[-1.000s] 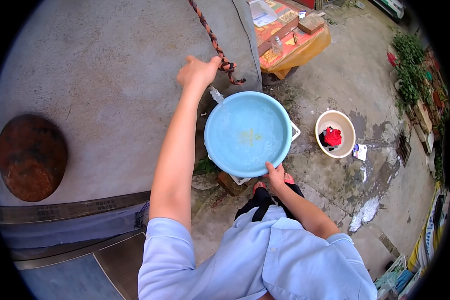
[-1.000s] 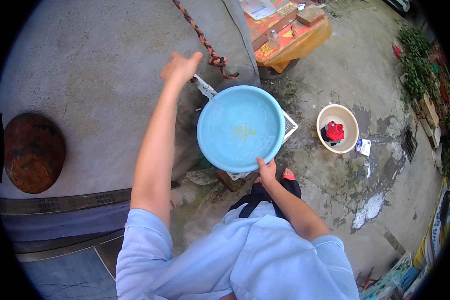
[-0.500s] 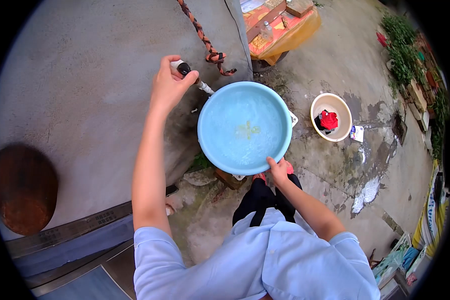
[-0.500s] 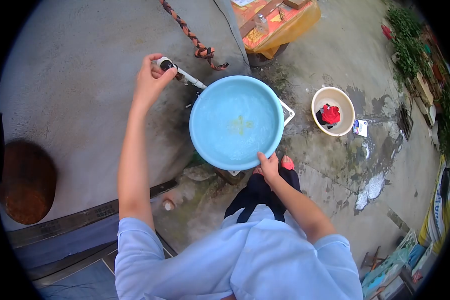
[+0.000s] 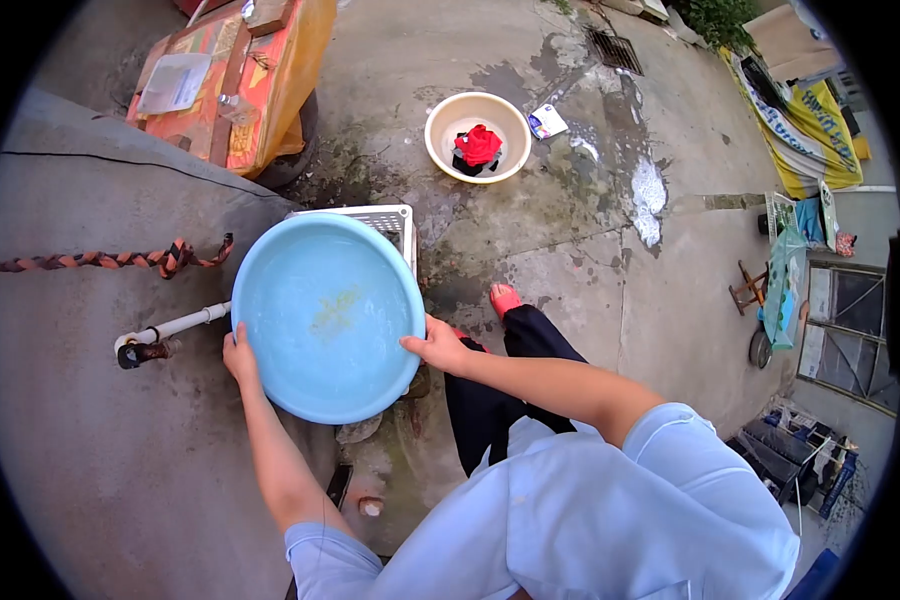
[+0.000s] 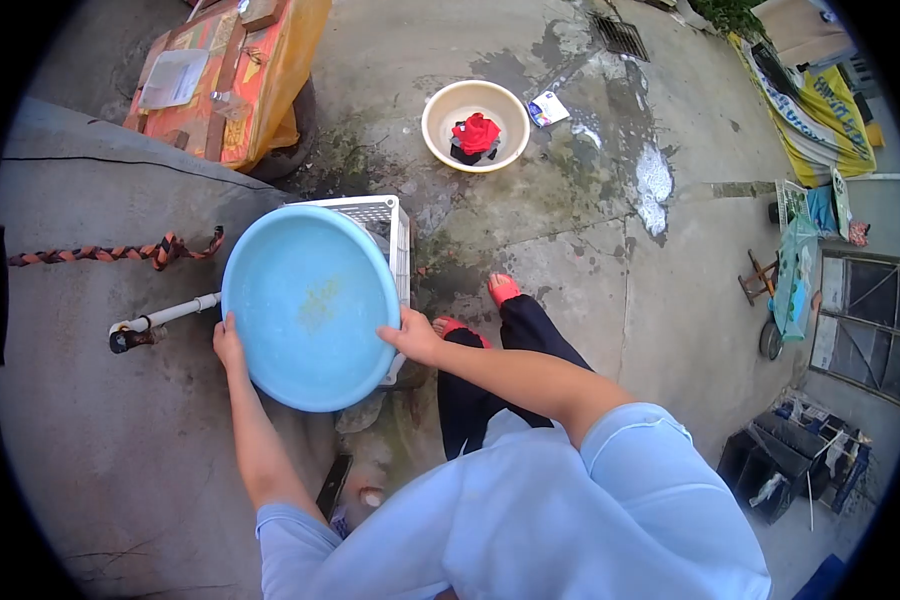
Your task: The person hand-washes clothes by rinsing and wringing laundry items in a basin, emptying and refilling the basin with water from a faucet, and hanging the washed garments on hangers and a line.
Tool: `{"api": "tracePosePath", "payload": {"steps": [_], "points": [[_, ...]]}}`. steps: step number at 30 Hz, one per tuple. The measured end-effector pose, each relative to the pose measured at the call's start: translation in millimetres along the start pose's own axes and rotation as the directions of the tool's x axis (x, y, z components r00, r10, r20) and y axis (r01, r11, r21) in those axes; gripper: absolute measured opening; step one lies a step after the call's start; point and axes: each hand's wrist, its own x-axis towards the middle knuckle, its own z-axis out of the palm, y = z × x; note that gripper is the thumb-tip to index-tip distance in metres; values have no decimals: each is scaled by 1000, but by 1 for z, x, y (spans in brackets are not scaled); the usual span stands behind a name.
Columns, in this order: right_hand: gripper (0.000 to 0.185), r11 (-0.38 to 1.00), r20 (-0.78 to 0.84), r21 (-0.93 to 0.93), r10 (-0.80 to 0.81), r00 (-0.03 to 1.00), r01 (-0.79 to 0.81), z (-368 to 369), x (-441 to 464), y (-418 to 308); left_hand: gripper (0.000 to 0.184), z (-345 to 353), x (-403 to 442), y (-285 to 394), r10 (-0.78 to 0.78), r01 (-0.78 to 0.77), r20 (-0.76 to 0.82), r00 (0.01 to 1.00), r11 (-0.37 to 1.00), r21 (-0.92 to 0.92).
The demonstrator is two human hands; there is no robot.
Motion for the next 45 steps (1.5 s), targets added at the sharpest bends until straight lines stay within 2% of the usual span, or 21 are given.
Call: {"api": "tracePosePath", "payload": {"steps": [2, 3, 4, 7, 10, 12, 13, 15, 19, 20, 22, 23, 24, 27, 30, 32, 35, 37, 42, 43, 45], "points": [[37, 992, -26, 55, -112, 993, 113, -1, 14, 35, 40, -1, -18, 19, 28, -21, -117, 993, 998, 62], [39, 994, -60, 34, -105, 993, 107, 1, 5, 21, 40, -2, -24, 23, 50, -30, -178, 983, 993, 113], [42, 996, -66, 23, -83, 994, 85, 0, 3, 13, 39, -4, -26, 23, 34, -18, -199, 979, 997, 81], [45, 991, -136, 125, -26, 990, 44, -7, 3, 6, 38, -14, -51, 51, 59, -32, -192, 980, 989, 141], [50, 998, -124, 55, 34, 992, -28, -35, 3, -22, 39, -4, -73, 81, 43, 8, -259, 965, 981, 192], [49, 991, -153, -92, 79, 985, -94, -63, -4, -34, 37, 11, -92, 107, 27, 7, -298, 954, 993, 114], [49, 992, -153, -80, 85, 985, -98, -78, -6, -38, 37, 19, -102, 122, 34, 4, -294, 955, 992, 126], [51, 995, -153, -88, 37, 988, -51, -110, -12, -48, 33, 35, -127, 162, -39, 17, -251, 967, 996, -88], [54, 991, -198, -109, 57, 979, -80, -183, -40, -85, 28, 83, -160, 217, -96, 58, -206, 974, 981, -184], [55, 992, -216, -101, 53, 975, -76, -206, -48, -94, 28, 101, -167, 229, -95, 57, -215, 972, 983, -175], [57, 994, -239, -78, 53, 970, -73, -251, -55, -101, 29, 140, -173, 253, -37, 6, -120, 992, 968, -251], [52, 998, -314, -51, 25, 949, -43, -273, -59, -101, 28, 163, -174, 262, 14, -39, -94, 995, 963, -266], [49, 1000, -393, -27, 2, 920, -14, -295, -62, -102, 28, 188, -176, 281, 20, -40, -81, 996, 966, -255], [48, 999, -495, 46, 11, 869, 14, -363, -67, -113, 25, 275, -186, 330, 32, -17, 38, 999, 935, -354], [50, 996, -534, 92, 30, 845, 23, -433, -62, -97, 25, 361, -187, 362, 112, -31, 159, 981, 898, -439], [44, 974, -552, 224, 106, 827, 24, -472, -54, -94, 26, 414, -185, 380, 164, -65, 229, 959, 920, -386], [42, 967, -593, 247, 105, 798, 56, -526, -33, -93, 27, 498, -183, 407, 199, -104, 253, 947, 933, -346], [40, 946, -641, 318, 170, 748, 57, -561, -17, -91, 27, 553, -176, 417, 259, -141, 297, 919, 920, -366], [43, 941, -664, 336, 261, 700, -32, -645, 36, -22, 28, 687, -164, 449, 369, -242, 371, 852, 907, -345], [42, 928, -699, 373, 296, 651, -21, -656, 47, -13, 29, 708, -162, 449, 404, -287, 395, 825, 902, -322], [41, 910, -744, 411, 364, 560, -46, -685, 73, 13, 29, 756, -164, 439, 354, -238, 422, 835, 923, -304]]}}
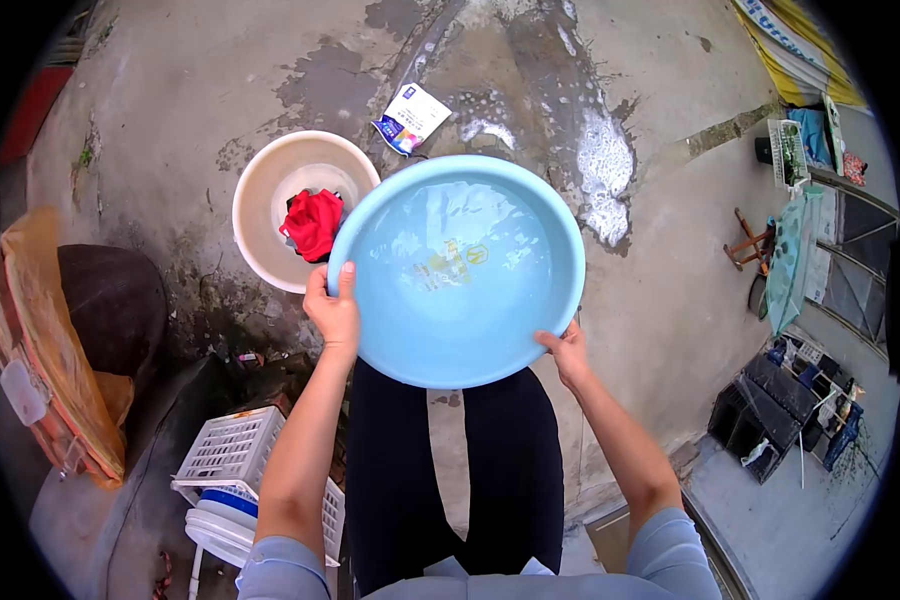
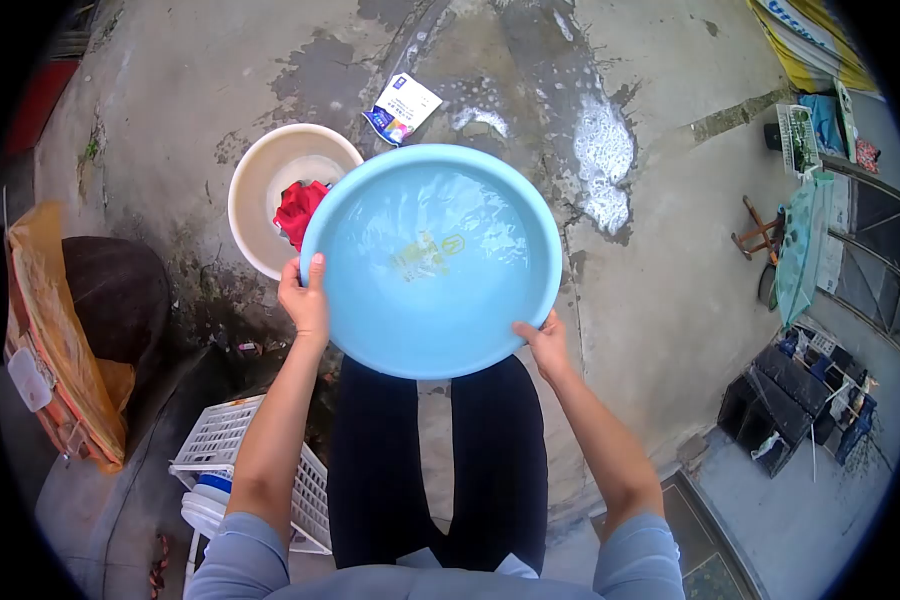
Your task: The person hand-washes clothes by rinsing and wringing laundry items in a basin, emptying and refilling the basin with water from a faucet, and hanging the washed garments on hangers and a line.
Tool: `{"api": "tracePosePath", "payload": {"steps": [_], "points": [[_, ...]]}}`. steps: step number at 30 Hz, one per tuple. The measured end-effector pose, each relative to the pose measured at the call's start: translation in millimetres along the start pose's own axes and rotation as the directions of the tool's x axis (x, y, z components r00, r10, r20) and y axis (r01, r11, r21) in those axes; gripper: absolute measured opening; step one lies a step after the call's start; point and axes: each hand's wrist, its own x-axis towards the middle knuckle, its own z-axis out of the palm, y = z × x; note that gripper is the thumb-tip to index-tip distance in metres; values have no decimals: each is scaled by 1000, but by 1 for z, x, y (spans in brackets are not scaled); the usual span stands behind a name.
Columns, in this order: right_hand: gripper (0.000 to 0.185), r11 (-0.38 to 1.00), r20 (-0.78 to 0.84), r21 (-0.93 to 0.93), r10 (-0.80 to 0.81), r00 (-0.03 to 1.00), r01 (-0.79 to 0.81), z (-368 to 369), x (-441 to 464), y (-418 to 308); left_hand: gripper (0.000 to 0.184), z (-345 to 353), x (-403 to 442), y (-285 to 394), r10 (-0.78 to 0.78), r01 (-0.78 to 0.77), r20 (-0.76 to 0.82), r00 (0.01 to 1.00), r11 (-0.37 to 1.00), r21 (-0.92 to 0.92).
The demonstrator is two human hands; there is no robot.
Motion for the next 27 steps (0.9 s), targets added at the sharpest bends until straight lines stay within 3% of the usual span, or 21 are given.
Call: {"api": "tracePosePath", "payload": {"steps": [3, 5, 7, 12, 16, 19, 22, 23, 25, 27], "points": [[45, 996, 87, 88, -35, 996, 27, -6, 76, 16, 30, 56, 23, -67, -31, 31, 19, 999, 999, 32], [45, 999, 9, -11, -31, 999, 31, -3, 129, 26, 31, 99, 39, -114, -19, 19, 6, 1000, 999, 42], [44, 999, 7, -33, -15, 1000, 15, -2, 179, 36, 33, 134, 50, -150, -115, 115, 12, 993, 991, -66], [43, 998, 44, -63, -5, 999, 7, -15, 293, 78, 36, 208, 77, -223, -116, 117, -25, 993, 992, 44], [34, 991, 17, -135, -22, 1000, 24, -27, 342, 92, 37, 251, 85, -265, -179, 183, -55, 982, 981, 61], [37, 972, 27, -234, 2, 1000, 4, -36, 365, 92, 37, 269, 87, -278, -200, 205, -62, 978, 975, 85], [38, 976, 3, -219, -14, 1000, 14, -44, 385, 100, 36, 273, 90, -277, -229, 231, -30, 973, 969, 91], [36, 967, -5, -256, 0, 1000, -1, -40, 380, 93, 34, 267, 89, -261, -235, 223, 28, 972, 950, 218], [41, 946, 22, -322, 34, 999, -25, -39, 380, 91, 37, 251, 91, -247, -172, 50, 194, 966, 857, 513], [44, 929, -21, -370, 18, 1000, -25, -37, 378, 93, 48, 227, 77, -220, -116, -104, 344, 932, 822, 560]]}}
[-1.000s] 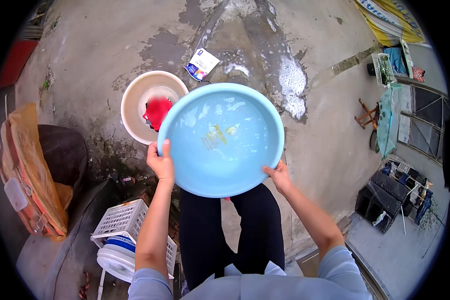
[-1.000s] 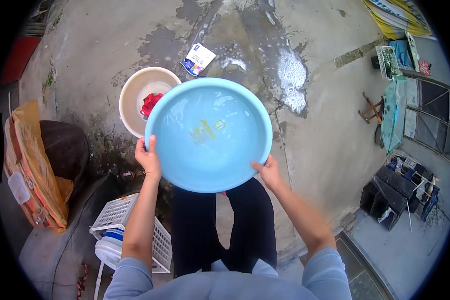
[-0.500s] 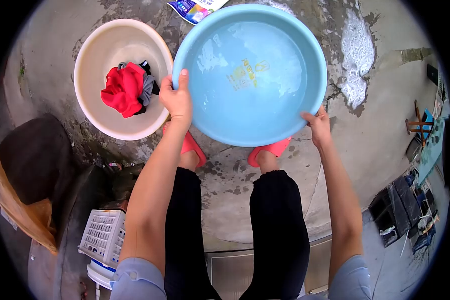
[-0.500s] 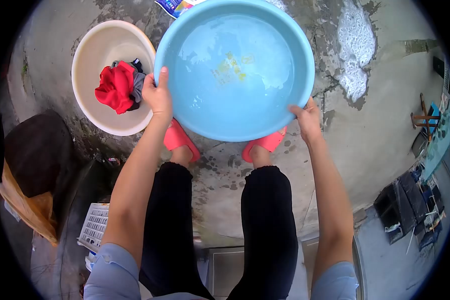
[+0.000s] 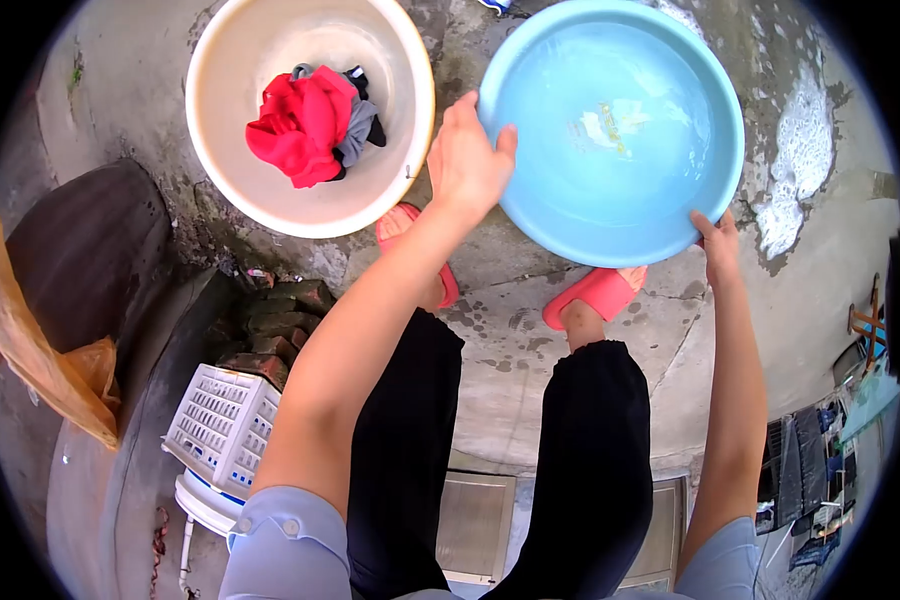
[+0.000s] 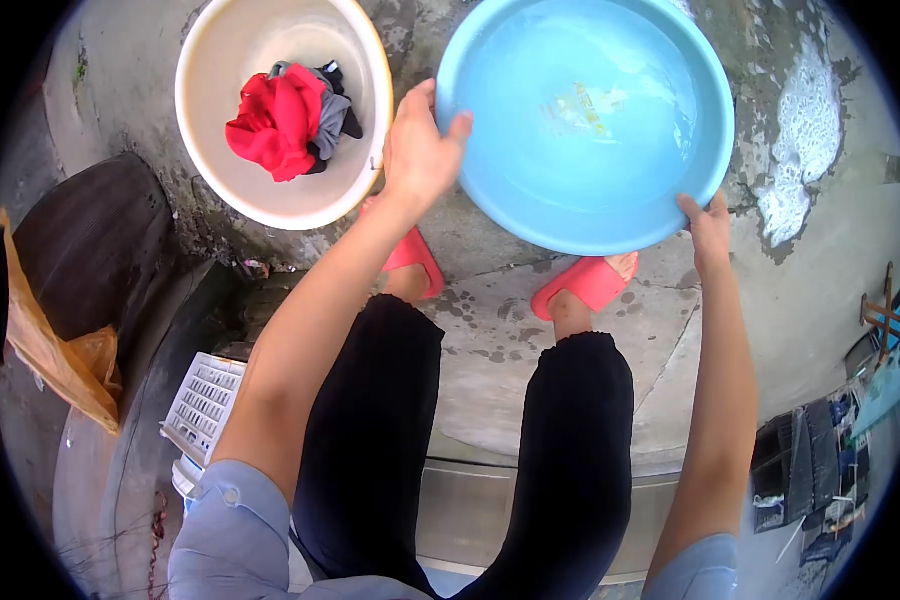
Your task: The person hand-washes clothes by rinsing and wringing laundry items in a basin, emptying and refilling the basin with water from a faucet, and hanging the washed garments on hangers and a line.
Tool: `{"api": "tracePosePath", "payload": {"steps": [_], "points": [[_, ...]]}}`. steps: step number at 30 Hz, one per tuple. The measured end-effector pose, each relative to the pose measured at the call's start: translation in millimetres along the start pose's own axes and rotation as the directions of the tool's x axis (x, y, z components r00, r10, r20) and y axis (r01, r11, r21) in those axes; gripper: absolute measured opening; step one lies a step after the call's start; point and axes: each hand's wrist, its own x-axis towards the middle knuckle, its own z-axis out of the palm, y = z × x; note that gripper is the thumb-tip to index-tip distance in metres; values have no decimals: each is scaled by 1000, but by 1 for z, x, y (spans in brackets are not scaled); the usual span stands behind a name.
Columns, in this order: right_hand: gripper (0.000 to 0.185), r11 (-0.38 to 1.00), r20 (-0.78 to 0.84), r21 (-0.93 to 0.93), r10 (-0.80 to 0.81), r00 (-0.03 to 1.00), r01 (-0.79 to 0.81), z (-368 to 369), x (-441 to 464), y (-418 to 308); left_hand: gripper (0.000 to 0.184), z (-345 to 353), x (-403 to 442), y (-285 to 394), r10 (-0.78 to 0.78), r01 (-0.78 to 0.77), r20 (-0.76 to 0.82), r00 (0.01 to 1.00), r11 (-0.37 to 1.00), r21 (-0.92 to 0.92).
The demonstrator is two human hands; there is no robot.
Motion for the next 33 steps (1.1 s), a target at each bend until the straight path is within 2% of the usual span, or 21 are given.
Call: {"api": "tracePosePath", "payload": {"steps": [1, 2, 4, 6, 7, 8, 10, 12, 14, 16, 18, 20, 22, 24, 25, 26, 28, 30, 31, 32, 33], "points": [[48, 999, -66, -54, -1, 998, -3, 3, -1, 1, 57, -20, -10, -1, 135, -134, -9, 991, 991, 6], [48, 999, -56, -47, -13, 998, 10, 6, -1, 5, 63, -38, -11, -10, 347, -349, -117, 930, 937, 10], [55, 892, -339, -404, -351, 873, 202, 12, -10, 10, 71, -83, -2, -34, 503, -408, -254, 826, 844, 347], [56, 878, -387, -441, -376, 842, 189, 26, -32, 0, 83, -117, 7, -60, 309, -87, -402, 862, 871, 484], [56, 852, -401, -467, -442, 802, 236, 35, -40, -3, 94, -124, 16, -81, 98, 113, -445, 890, 898, 425], [56, 822, -414, -495, -508, 756, 282, 46, -49, -8, 102, -129, 23, -101, -74, 298, -444, 893, 837, 459], [53, 802, -378, -509, -534, 756, 312, 75, -74, -36, 96, -132, 37, -142, -240, 329, -323, 915, 909, 257], [51, 737, -263, -497, -631, 730, 459, 101, -95, -49, 86, -138, 52, -169, -258, 318, -303, 917, 933, 168], [52, 790, -202, -265, -607, 769, 553, 133, -121, -71, 76, -144, 46, -177, -277, 307, -272, 922, 949, 75], [55, 816, -104, -64, -578, 809, 575, 158, -146, -87, 54, -158, 29, -159, -28, 66, -554, 832, 997, 48], [58, 804, 28, 21, -594, 804, 594, 174, -163, -97, 43, -173, 0, -132, -8, -202, -567, 824, 930, -307], [69, 797, 232, 215, -603, 763, 565, 182, -179, -112, 39, -193, -45, -57, -72, -195, -425, 902, 810, -553], [101, 791, 347, 535, -526, 776, 296, 190, -194, -135, 38, -201, -75, -8, 116, -271, -316, 942, 818, -507], [128, 676, 420, 737, -438, 795, -17, 184, -203, -159, 40, -193, -87, 27, 326, -317, -84, 942, 778, -543], [140, 621, 363, 784, -450, 816, -6, 182, -199, -162, 41, -182, -87, 40, 371, -288, 35, 928, 773, -565], [127, 539, 330, 842, -475, 816, -27, 173, -197, -164, 42, -169, -84, 52, 415, -258, 151, 897, 770, -583], [92, 627, 291, 777, -434, 853, 54, 149, -173, -149, 45, -130, -73, 69, 398, -175, 240, 885, 764, -621], [58, 758, 44, 622, -281, 959, 194, 129, -140, -140, 58, -83, -47, 68, 385, -245, 289, 877, 873, -421], [50, 755, -129, 570, -306, 943, 323, 113, -103, -129, 67, -52, -29, 72, 301, -233, 321, 898, 944, -234], [62, 789, -150, 435, -411, 899, 433, 104, -78, -119, 76, -25, -12, 75, 208, -210, 333, 920, 977, -30], [70, 836, -209, 252, -445, 871, 488, 100, -50, -99, 83, 5, -3, 69, 242, -252, 272, 931, 968, 4]]}}
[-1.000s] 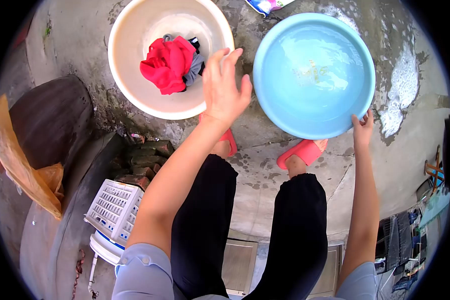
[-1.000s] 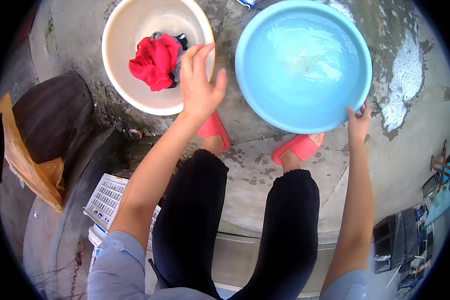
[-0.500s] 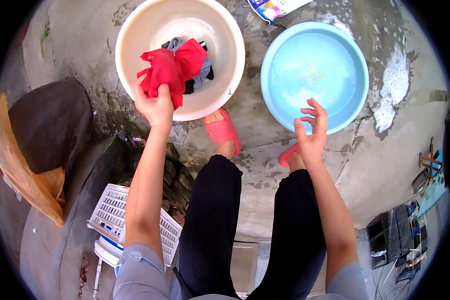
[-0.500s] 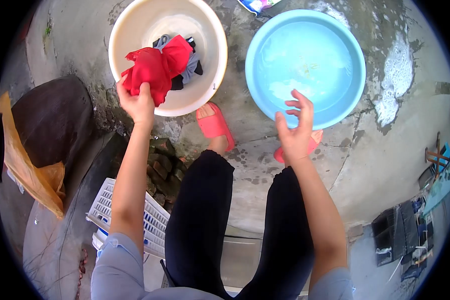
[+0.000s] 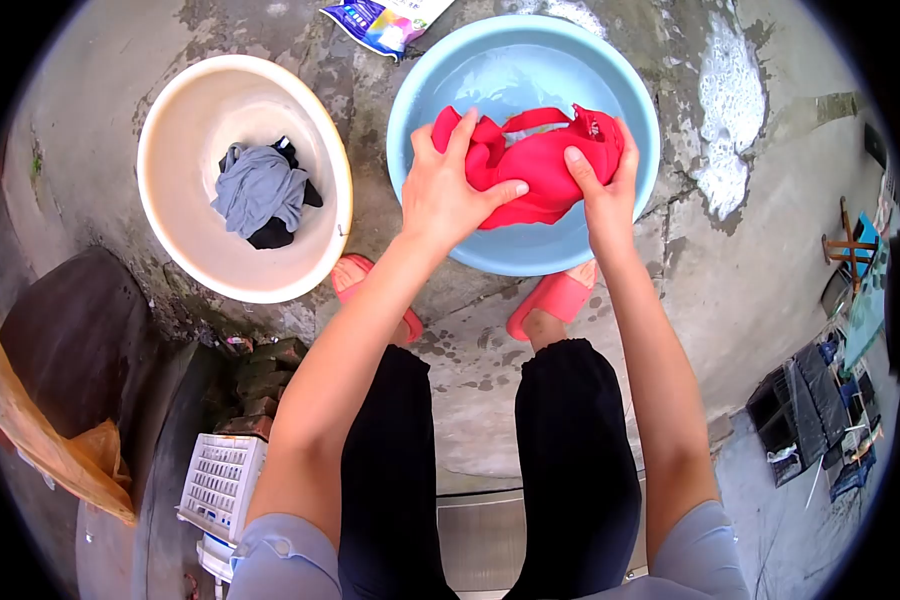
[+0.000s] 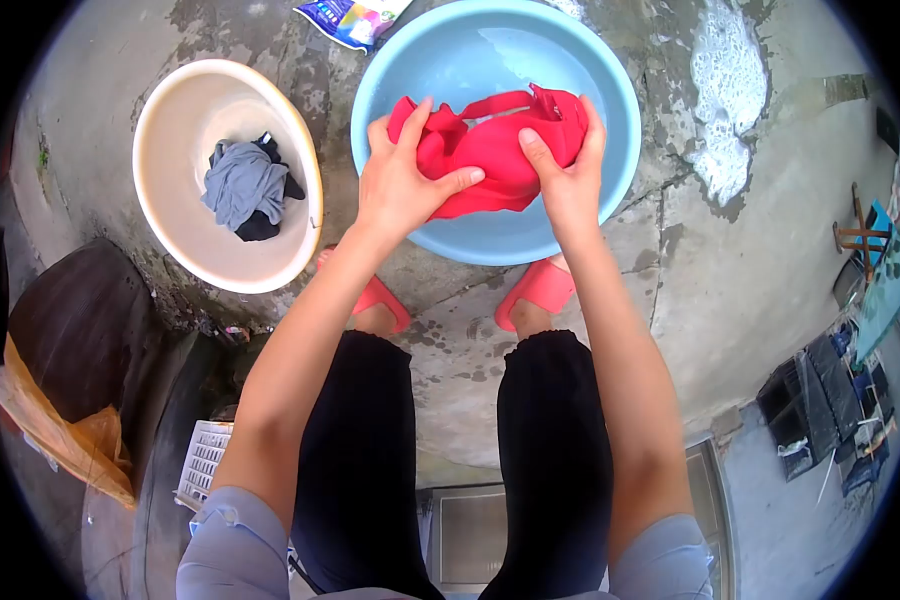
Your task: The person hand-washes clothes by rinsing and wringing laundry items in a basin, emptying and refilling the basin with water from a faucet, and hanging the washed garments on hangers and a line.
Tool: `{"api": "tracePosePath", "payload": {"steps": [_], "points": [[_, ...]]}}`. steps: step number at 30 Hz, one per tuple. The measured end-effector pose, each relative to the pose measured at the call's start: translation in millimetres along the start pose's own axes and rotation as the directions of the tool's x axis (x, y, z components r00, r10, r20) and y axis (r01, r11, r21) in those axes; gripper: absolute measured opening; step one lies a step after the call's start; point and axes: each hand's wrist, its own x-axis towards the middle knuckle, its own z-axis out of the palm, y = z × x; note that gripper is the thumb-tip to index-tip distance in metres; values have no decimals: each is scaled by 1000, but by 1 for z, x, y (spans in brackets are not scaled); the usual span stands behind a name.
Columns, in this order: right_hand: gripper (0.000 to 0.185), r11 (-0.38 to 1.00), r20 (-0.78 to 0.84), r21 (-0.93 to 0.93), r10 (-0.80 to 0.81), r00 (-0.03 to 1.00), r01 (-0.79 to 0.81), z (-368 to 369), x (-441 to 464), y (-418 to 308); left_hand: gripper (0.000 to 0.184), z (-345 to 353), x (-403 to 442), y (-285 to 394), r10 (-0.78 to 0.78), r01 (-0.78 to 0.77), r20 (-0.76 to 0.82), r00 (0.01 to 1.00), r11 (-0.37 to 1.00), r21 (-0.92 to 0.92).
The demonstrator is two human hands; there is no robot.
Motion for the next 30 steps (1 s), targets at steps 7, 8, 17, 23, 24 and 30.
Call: {"api": "tracePosePath", "payload": {"steps": [7, 8, 17, 23, 24, 30], "points": [[73, 437, 317, -806, -253, 914, 400, 15, 39, 84, 81, 114, 44, -57, 248, -211, 9, 969, 800, 561], [73, 443, 315, -804, -247, 916, 396, 19, 43, 94, 73, 119, 48, -62, 272, -257, 66, 960, 766, 589], [26, 814, 23, -409, -444, 896, 413, 36, -9, 69, 55, 99, 59, -29, -125, 338, 383, 915, -281, -898], [23, 792, 146, -336, -490, 859, 509, 66, -65, -20, 48, 94, 2, -18, 3, 501, 541, 841, -382, -777], [22, 826, 127, -346, -430, 894, 446, 71, -61, -16, 46, 95, -4, -16, -66, 473, 523, 850, -345, -811], [16, 955, -77, -278, -127, 989, 101, 86, -5, -4, 27, 76, -10, 6, -448, 296, 275, 851, -24, -955]]}}
